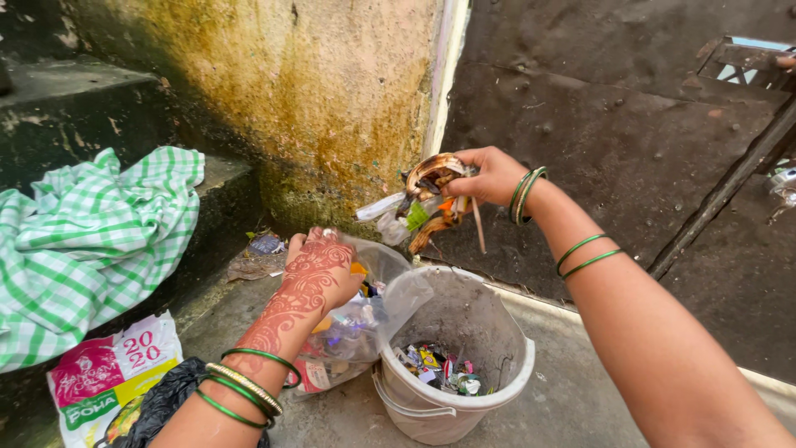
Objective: The person sorts household waste by picking items from a plastic bag and placing them into a white bucket, then empties the bucket back into the bag.
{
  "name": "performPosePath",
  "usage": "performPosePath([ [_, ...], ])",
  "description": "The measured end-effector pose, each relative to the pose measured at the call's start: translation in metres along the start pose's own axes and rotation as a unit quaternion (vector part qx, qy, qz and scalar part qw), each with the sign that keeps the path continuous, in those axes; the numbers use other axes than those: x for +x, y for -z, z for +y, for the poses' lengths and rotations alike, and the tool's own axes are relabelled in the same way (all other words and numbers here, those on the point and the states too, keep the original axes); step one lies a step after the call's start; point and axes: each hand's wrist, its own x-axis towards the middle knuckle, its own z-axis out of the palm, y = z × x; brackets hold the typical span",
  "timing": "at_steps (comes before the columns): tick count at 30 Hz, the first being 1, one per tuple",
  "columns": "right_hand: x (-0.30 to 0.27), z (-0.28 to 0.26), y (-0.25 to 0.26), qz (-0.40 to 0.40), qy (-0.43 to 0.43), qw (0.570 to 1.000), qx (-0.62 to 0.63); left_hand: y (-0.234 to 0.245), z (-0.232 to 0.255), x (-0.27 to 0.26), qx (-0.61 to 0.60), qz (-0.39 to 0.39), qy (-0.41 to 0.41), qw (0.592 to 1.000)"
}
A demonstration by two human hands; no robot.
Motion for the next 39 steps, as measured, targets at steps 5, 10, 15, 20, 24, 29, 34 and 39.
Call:
performPosePath([
  [5,0.007,0.001,-0.047,-0.028,-0.014,0.996,0.083,-0.011,-0.017,0.003,-0.027,0.039,0.053,0.997],
  [10,0.007,0.01,-0.082,-0.047,-0.009,0.988,0.145,-0.017,-0.035,0.0,-0.142,-0.038,0.106,0.983],
  [15,0.004,0.021,-0.108,-0.043,-0.044,0.984,0.166,-0.027,-0.052,0.002,-0.2,0.002,0.088,0.976],
  [20,-0.001,0.036,-0.128,-0.068,-0.072,0.982,0.158,-0.053,-0.063,0.014,-0.179,0.014,0.054,0.982],
  [24,0.005,0.047,-0.149,-0.082,-0.059,0.992,0.073,-0.074,-0.064,0.029,-0.168,0.029,0.026,0.985],
  [29,0.01,0.044,-0.181,-0.108,0.02,0.979,-0.173,-0.041,-0.049,0.013,-0.177,-0.016,0.052,0.983],
  [34,0.023,0.045,-0.199,-0.088,0.057,0.958,-0.267,-0.024,-0.043,0.004,-0.174,-0.007,0.053,0.983],
  [39,0.024,0.037,-0.202,-0.04,0.106,0.993,-0.02,-0.028,-0.044,0.007,-0.18,0.004,0.061,0.982],
])
